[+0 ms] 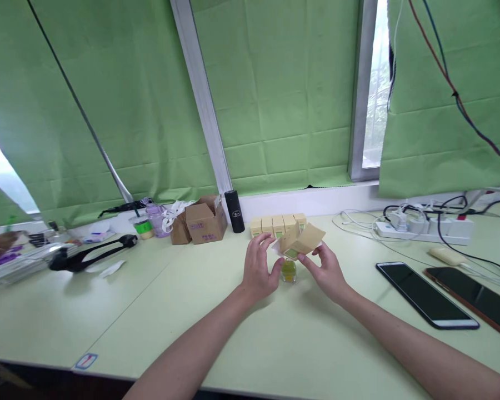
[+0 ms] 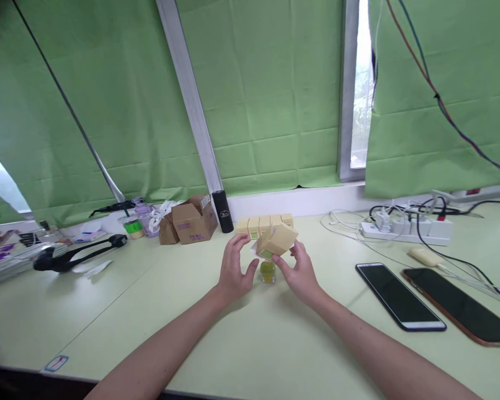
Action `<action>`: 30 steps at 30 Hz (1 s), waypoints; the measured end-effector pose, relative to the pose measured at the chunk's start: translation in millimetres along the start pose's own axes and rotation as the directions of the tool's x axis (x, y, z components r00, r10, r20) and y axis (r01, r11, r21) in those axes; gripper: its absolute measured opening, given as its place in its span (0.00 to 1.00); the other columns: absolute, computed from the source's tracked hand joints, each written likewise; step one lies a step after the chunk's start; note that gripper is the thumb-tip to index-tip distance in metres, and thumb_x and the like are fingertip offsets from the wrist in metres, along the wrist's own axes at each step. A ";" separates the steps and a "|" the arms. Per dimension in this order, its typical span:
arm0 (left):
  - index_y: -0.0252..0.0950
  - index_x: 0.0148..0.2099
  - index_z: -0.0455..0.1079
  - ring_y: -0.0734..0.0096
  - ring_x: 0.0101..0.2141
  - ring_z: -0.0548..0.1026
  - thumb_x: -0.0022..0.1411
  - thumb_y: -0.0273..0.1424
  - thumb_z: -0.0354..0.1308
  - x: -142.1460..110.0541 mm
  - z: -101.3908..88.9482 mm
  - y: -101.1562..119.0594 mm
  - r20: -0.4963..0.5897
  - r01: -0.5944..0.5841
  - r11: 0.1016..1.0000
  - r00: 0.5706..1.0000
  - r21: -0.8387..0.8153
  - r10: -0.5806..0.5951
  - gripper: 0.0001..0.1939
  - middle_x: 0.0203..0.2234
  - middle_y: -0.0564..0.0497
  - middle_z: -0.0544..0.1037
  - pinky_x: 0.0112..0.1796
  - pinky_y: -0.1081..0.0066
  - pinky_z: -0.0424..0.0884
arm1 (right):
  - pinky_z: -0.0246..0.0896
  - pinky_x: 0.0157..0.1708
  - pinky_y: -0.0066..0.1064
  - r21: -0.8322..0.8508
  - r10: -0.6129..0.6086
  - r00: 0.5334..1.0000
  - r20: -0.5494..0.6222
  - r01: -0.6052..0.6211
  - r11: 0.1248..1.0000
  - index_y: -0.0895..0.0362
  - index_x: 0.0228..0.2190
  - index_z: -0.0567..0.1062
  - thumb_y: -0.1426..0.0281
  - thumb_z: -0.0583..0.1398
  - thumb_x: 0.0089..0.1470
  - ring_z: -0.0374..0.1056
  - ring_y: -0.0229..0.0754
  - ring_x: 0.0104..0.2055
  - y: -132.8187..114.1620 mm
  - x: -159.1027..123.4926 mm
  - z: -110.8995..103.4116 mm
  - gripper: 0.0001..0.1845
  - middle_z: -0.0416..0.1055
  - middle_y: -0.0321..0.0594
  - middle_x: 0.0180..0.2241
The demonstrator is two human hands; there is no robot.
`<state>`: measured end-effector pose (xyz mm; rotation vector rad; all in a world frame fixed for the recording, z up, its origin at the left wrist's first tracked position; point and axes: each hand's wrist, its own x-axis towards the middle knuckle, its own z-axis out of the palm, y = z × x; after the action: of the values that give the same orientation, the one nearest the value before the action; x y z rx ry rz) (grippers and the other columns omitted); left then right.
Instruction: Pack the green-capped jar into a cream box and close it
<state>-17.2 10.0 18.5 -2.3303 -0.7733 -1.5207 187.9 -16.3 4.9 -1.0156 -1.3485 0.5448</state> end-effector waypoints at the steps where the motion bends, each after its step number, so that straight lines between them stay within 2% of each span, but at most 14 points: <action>1: 0.41 0.69 0.56 0.49 0.61 0.69 0.71 0.35 0.58 -0.5 0.3 -0.9 0.002 0.012 1.000 1.000 -0.001 -0.012 0.28 0.60 0.36 0.69 0.59 0.47 0.70 | 0.66 0.49 0.46 -0.008 -0.005 1.000 0.008 0.005 1.000 0.51 0.48 0.74 0.51 0.66 0.55 0.70 0.53 0.48 1.5 -0.4 0.1 0.24 0.76 0.46 0.46; 6: 0.41 0.70 0.54 0.48 0.62 0.68 0.70 0.35 0.60 -2.0 0.2 -2.1 0.057 0.036 0.999 0.998 0.001 -0.036 0.31 0.61 0.36 0.67 0.60 0.46 0.69 | 0.67 0.54 0.49 -0.040 -0.066 0.998 0.022 0.067 0.997 0.51 0.51 0.73 0.57 0.66 0.57 0.70 0.54 0.54 7.6 -2.1 0.3 0.23 0.73 0.47 0.51; 10: 0.42 0.71 0.54 0.47 0.63 0.67 0.68 0.33 0.60 -3.1 0.2 -2.3 0.101 0.041 0.999 0.994 -0.009 -0.040 0.33 0.62 0.36 0.66 0.60 0.45 0.69 | 0.67 0.59 0.53 -0.122 -0.229 0.972 0.051 0.234 0.965 0.48 0.59 0.70 0.66 0.64 0.59 0.66 0.55 0.61 4.2 -3.1 -2.1 0.27 0.69 0.48 0.57; 12: 0.41 0.70 0.54 0.47 0.63 0.67 0.67 0.31 0.60 -3.5 0.4 -2.7 0.105 0.033 0.999 0.994 -0.019 -0.030 0.33 0.62 0.36 0.66 0.60 0.45 0.69 | 0.66 0.60 0.55 -0.182 -0.353 0.931 0.092 0.364 0.913 0.46 0.61 0.68 0.70 0.61 0.59 0.63 0.56 0.63 2.0 -3.1 -3.9 0.29 0.69 0.47 0.58; 14: 0.41 0.68 0.56 0.47 0.63 0.67 0.66 0.30 0.60 -3.8 0.5 -3.1 0.093 0.018 0.999 0.996 -0.027 -0.015 0.31 0.62 0.36 0.66 0.59 0.45 0.70 | 0.64 0.61 0.57 -0.234 -0.481 0.866 0.136 0.500 0.834 0.45 0.63 0.66 0.74 0.59 0.58 0.60 0.57 0.64 1.3 -3.1 -5.4 0.32 0.69 0.46 0.59; 16: 0.42 0.65 0.58 0.48 0.62 0.69 0.65 0.29 0.60 -4.0 0.5 -3.5 0.077 0.002 1.000 0.997 -0.028 0.000 0.28 0.60 0.37 0.67 0.58 0.45 0.71 | 0.62 0.61 0.60 -0.285 -0.562 0.809 0.170 0.587 0.758 0.44 0.63 0.64 0.77 0.59 0.57 0.58 0.59 0.65 2.3 -3.5 -6.1 0.34 0.67 0.45 0.62; 19: 0.44 0.62 0.59 0.49 0.60 0.70 0.64 0.29 0.60 -4.4 0.8 -4.6 0.067 -0.032 0.999 0.997 -0.021 0.033 0.26 0.60 0.37 0.67 0.55 0.45 0.73 | 0.63 0.59 0.62 -0.349 -0.594 0.783 0.184 0.617 0.706 0.43 0.61 0.65 0.79 0.58 0.56 0.58 0.61 0.64 3.6 -5.3 -6.0 0.34 0.62 0.47 0.63; 23: 0.44 0.59 0.59 0.49 0.60 0.70 0.63 0.31 0.63 -5.3 2.1 -6.4 0.040 -0.072 0.997 0.996 -0.033 0.074 0.25 0.59 0.38 0.67 0.54 0.46 0.74 | 0.64 0.57 0.61 -0.363 -0.611 0.772 0.175 0.628 0.689 0.43 0.62 0.62 0.80 0.57 0.56 0.59 0.61 0.63 0.9 -6.8 -5.6 0.36 0.62 0.47 0.62; 30: 0.44 0.59 0.58 0.46 0.61 0.70 0.60 0.35 0.67 -2.8 -2.3 -3.2 0.042 -0.034 0.994 0.998 -0.101 0.039 0.29 0.59 0.37 0.68 0.54 0.45 0.73 | 0.62 0.58 0.61 -0.381 -0.577 0.810 0.109 0.570 0.728 0.46 0.65 0.58 0.76 0.57 0.59 0.59 0.61 0.62 1.3 -2.9 -6.2 0.35 0.64 0.49 0.59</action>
<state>-21.7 10.8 16.7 -2.4440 -0.6757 -1.5307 193.5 -19.8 2.9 -0.8442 -1.7033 -0.2257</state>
